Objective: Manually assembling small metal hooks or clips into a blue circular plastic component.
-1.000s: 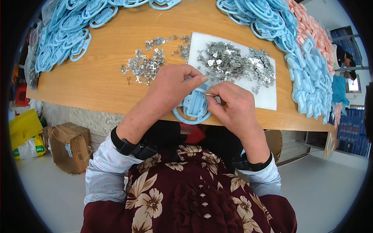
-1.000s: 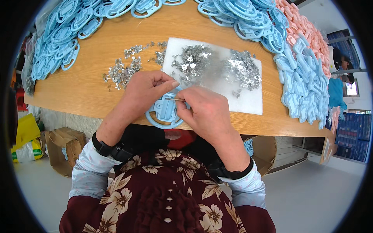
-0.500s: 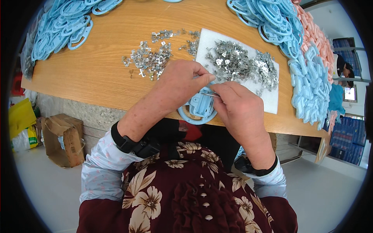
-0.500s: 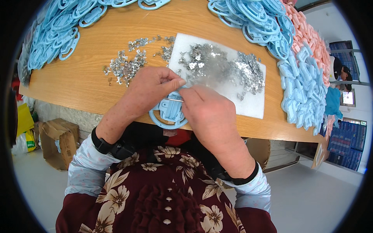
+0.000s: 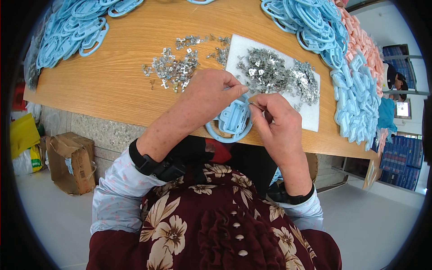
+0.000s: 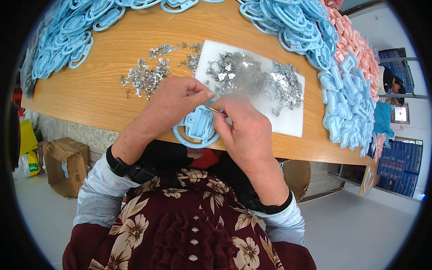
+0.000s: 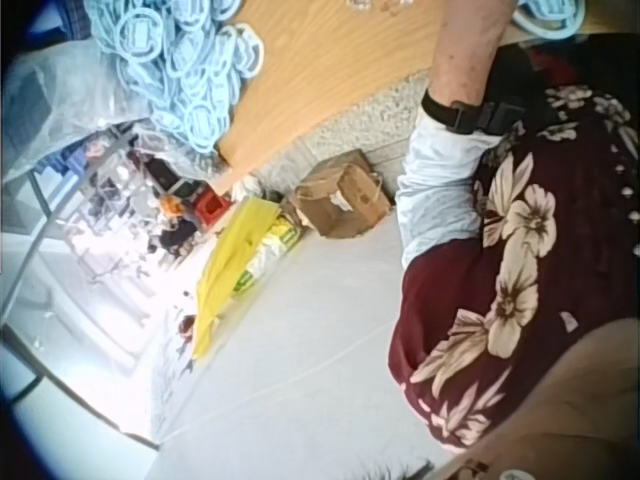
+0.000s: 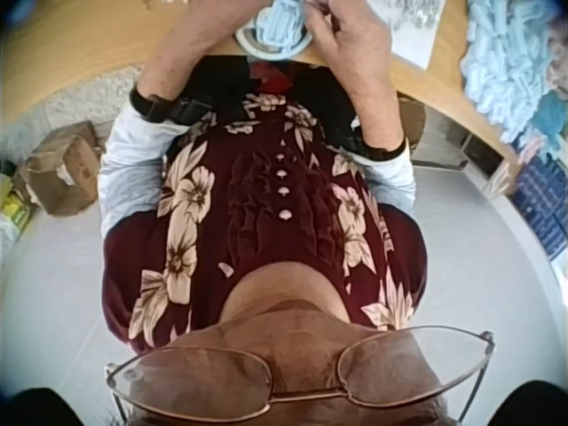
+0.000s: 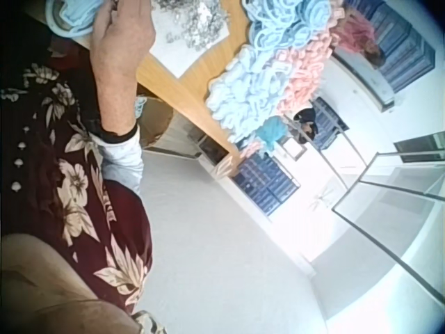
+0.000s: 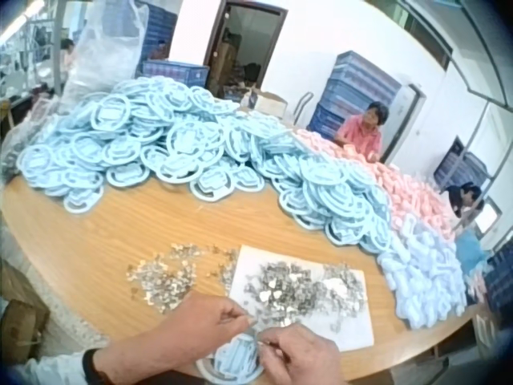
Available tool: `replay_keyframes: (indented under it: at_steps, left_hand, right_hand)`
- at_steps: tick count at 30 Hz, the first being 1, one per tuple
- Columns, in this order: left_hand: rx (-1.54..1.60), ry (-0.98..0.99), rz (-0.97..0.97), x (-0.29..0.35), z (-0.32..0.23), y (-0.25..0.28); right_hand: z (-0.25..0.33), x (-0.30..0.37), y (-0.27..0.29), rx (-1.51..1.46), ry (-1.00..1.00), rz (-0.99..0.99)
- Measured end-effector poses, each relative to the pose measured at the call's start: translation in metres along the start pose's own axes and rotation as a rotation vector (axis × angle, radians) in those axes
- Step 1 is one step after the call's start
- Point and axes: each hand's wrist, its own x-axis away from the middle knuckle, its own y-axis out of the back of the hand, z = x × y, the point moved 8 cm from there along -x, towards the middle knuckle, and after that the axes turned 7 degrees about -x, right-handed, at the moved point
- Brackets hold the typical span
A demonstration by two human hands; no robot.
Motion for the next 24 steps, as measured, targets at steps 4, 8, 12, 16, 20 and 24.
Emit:
replay_keyframes:
  at_steps: [4,8,12,16,20,24]
  left_hand:
    - [-0.012,-0.006,-0.004,-0.001,0.0,0.0]
    - [0.022,0.007,0.006,0.001,0.001,0.0]
    - [-0.009,-0.012,-0.003,0.001,-0.001,0.0]
    - [-0.009,-0.016,-0.005,0.0,0.002,0.001]
    - [0.317,0.095,0.1,0.005,0.007,0.001]
    - [0.288,0.137,0.165,0.013,0.0,0.006]
  right_hand:
    - [0.008,0.002,-0.008,0.1,0.123,0.033]
    - [-0.001,0.002,0.002,0.115,0.002,0.016]
    - [0.003,0.004,-0.002,0.032,0.028,0.019]
    - [-0.001,0.004,0.005,-0.029,-0.048,-0.107]
    - [-0.037,0.017,0.0,-0.454,-0.275,-0.117]
    - [-0.049,0.028,-0.021,-0.976,-0.607,0.109]
